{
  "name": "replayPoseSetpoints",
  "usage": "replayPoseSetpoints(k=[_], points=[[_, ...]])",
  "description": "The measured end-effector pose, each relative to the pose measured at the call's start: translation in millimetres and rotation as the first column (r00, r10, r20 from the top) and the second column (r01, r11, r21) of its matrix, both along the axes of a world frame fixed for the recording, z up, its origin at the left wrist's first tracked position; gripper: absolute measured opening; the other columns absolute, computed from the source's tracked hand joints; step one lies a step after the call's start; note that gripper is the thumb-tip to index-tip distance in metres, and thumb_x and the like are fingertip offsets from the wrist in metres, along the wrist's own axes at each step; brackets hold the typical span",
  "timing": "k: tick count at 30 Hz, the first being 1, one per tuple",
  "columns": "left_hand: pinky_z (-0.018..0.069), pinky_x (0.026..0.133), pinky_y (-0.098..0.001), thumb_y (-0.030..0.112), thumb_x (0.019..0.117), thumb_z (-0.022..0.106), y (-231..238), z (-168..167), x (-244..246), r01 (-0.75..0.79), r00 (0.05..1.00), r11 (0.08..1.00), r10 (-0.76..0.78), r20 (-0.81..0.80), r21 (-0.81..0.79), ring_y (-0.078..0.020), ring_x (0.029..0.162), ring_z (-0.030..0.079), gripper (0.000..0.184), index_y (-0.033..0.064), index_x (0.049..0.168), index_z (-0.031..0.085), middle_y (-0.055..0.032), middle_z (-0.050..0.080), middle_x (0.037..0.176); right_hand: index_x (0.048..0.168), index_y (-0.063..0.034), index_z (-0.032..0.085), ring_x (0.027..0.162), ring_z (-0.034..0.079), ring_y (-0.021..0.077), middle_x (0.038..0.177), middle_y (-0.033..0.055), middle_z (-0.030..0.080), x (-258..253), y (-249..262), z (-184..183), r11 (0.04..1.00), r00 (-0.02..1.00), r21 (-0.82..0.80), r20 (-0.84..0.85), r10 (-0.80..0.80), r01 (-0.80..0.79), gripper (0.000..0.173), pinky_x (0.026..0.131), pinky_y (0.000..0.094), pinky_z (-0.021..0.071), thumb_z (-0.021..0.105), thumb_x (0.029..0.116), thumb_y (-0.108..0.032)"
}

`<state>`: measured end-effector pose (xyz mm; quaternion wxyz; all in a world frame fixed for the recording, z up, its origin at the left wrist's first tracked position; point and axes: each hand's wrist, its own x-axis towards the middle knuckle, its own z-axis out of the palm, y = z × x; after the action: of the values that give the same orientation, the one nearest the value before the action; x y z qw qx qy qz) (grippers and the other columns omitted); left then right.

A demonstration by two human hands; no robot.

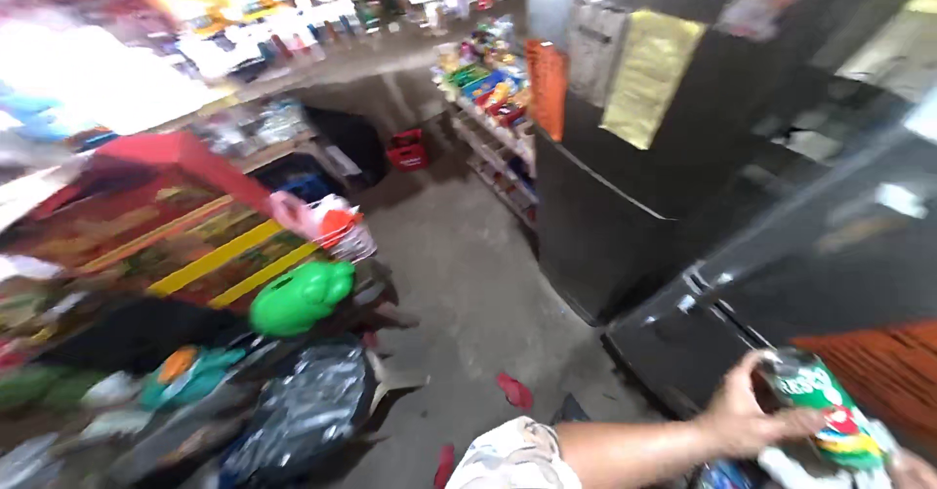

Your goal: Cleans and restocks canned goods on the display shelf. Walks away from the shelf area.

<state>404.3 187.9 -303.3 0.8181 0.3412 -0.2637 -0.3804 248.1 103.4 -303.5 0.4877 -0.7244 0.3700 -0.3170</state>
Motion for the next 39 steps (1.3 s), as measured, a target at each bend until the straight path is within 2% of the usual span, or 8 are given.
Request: replayPoseSetpoints(k=[3, 8, 11, 14, 18, 22, 30, 39], points=[[0.0548, 0.098, -0.0319, 0.009, 0.0876, 0.069, -5, 24, -6, 0.139, 0.986, 0.99, -0.137, 0.097, -0.008, -0.0143, 0.107, 0.066, 0.07, -0.0199, 0.14, 0.034, -0.023, 0.062, 0.122, 0.133, 0.0007, 0.061, 0.123, 0.059, 0.0013, 0.134, -0.003, 0.066, -3, 13, 51, 0.987, 0.979, -0.161, 0.199, 0.043, -0.011, 0.043, 0.109, 0.0263, 0.0487, 0.041, 0.1098, -0.029], [0.0589, 0.09, -0.0311, 0.011, 0.0954, 0.059, -16, 66, -30, 0.424, 0.904, 0.904, -0.418, -0.096, 0.06, -0.0102, 0.098, 0.069, 0.059, -0.0099, 0.142, 0.03, -0.0096, 0.065, 0.115, 0.109, 0.0053, 0.068, 0.081, 0.064, -0.0023, 0.091, 0.0013, 0.07, -52, 42, 69, 0.972, 0.971, -0.025, -0.051, -0.235, 0.234, 0.033, 0.08, 0.0222, 0.0551, 0.047, 0.1033, -0.019], [0.0597, 0.089, -0.0317, 0.012, 0.0957, 0.057, -26, 77, -60, 0.56, 0.827, 0.826, -0.555, -0.089, 0.055, -0.0115, 0.097, 0.07, 0.058, -0.007, 0.143, 0.028, -0.0096, 0.065, 0.113, 0.131, 0.0082, 0.055, 0.097, 0.067, 0.0011, 0.11, 0.0051, 0.069, -73, 70, 76, 0.853, 0.84, 0.21, 0.174, -0.514, 0.478, 0.04, 0.09, 0.0238, 0.0569, 0.036, 0.1084, -0.02], [0.058, 0.088, -0.0245, 0.012, 0.0845, 0.071, -25, 79, -100, 0.514, 0.832, 0.856, -0.513, 0.212, 0.056, -0.0056, 0.099, 0.068, 0.077, -0.0163, 0.143, 0.029, -0.0126, 0.065, 0.117, 0.131, 0.005, 0.052, 0.094, 0.067, 0.0085, 0.106, 0.0052, 0.067, -80, 109, 94, 0.767, 0.723, 0.424, 0.302, -0.621, 0.481, 0.036, 0.087, 0.032, 0.058, 0.036, 0.1076, -0.017], [0.0522, 0.101, -0.0265, 0.018, 0.0744, 0.083, -44, 92, -148, 0.473, 0.765, 0.871, -0.33, 0.554, -0.134, -0.0124, 0.118, 0.061, 0.082, -0.0187, 0.137, 0.044, -0.0238, 0.059, 0.13, 0.12, -0.0006, 0.062, 0.087, 0.07, 0.0037, 0.097, -0.0029, 0.073, -130, 156, 88, 0.864, 0.855, 0.382, 0.269, -0.444, 0.328, 0.027, 0.084, 0.0287, 0.0599, 0.045, 0.1015, -0.011], [0.0568, 0.097, -0.0265, 0.013, 0.0731, 0.084, -50, 168, -198, 0.729, 0.626, 0.647, -0.5, 0.598, -0.222, -0.0083, 0.113, 0.065, 0.076, -0.0151, 0.134, 0.049, -0.015, 0.062, 0.127, 0.125, 0.0036, 0.062, 0.097, 0.068, 0.0048, 0.108, 0.0039, 0.072, -170, 203, 63, 0.806, 0.813, 0.332, 0.16, -0.56, 0.489, 0.032, 0.092, 0.029, 0.0572, 0.052, 0.1003, -0.013], [0.0583, 0.09, -0.0306, 0.0, 0.0871, 0.072, -73, 326, -348, 0.983, 0.177, 0.074, -0.64, 0.747, -0.168, -0.0119, 0.099, 0.068, 0.045, -0.0078, 0.128, 0.056, -0.0126, 0.068, 0.114, 0.126, 0.0035, 0.062, 0.098, 0.07, 0.0075, 0.108, 0.0058, 0.073, -199, 277, 43, 0.416, 0.355, 0.34, 0.228, -0.907, 0.843, 0.033, 0.094, 0.0301, 0.0578, 0.054, 0.0979, -0.012], [0.0585, 0.088, -0.0322, -0.003, 0.0864, 0.075, -94, 322, -412, 1.0, -0.011, -0.019, -0.643, 0.766, -0.001, -0.0146, 0.096, 0.069, 0.047, -0.0068, 0.13, 0.059, -0.0151, 0.068, 0.117, 0.125, 0.0081, 0.06, 0.095, 0.069, 0.0021, 0.105, 0.0035, 0.073, -196, 302, 36, 0.208, 0.123, 0.308, 0.274, -0.954, 0.928, 0.032, 0.093, 0.0253, 0.057, 0.049, 0.0972, -0.003]])
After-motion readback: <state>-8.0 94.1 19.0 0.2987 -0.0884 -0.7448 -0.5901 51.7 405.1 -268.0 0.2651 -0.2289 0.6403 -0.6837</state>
